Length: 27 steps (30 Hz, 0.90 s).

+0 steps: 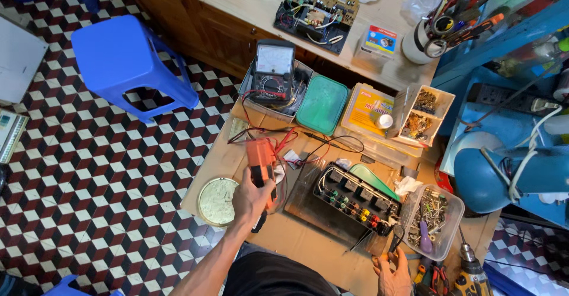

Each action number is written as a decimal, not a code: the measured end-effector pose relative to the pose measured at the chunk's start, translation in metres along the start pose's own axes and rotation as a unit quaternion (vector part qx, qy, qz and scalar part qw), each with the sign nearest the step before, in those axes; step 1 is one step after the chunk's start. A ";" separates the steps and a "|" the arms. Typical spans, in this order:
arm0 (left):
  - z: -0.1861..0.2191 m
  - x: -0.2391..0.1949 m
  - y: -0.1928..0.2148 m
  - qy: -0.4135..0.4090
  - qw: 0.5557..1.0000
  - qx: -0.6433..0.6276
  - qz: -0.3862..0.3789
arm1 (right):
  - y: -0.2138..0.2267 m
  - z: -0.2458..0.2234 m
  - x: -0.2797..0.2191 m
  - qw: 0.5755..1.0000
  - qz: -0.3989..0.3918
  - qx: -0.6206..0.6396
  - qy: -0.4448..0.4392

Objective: The person works on an open electronic device on a cluttered workbench, using tweezers and pliers to adjust internal components and wires. They move a green container aside, handle a black casing, and repeatedly probe the device with tools while a multimeter sits nearby.

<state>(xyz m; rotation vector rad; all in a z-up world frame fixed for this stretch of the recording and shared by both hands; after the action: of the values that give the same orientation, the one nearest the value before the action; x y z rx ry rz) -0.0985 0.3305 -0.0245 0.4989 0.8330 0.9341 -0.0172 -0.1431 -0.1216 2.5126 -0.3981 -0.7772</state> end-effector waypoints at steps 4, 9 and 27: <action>0.080 -0.016 -0.005 -0.241 0.967 -0.037 0.077 | -0.012 -0.011 0.004 1.000 -0.006 -0.024 -0.014; 0.170 0.018 -0.065 -0.378 0.911 0.016 0.165 | -0.016 -0.024 -0.003 1.000 -0.013 -0.011 0.012; 0.210 0.071 -0.177 -0.458 0.868 0.138 0.136 | 0.017 -0.011 0.002 0.999 0.003 -0.009 -0.038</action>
<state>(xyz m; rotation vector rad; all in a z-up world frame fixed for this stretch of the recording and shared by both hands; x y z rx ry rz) 0.1815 0.2932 -0.0504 1.2153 0.0121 0.7007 -0.0110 -0.1543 -0.1060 2.4706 -0.4231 -0.8709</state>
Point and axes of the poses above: each hand's wrist, its own x-axis towards the middle knuckle, its own y-axis out of the back of the hand, z = x × y, the point moved 3 cm from there along x, towards the middle knuckle, and after that the axes turned 12 degrees about z, right-handed, at the moved point
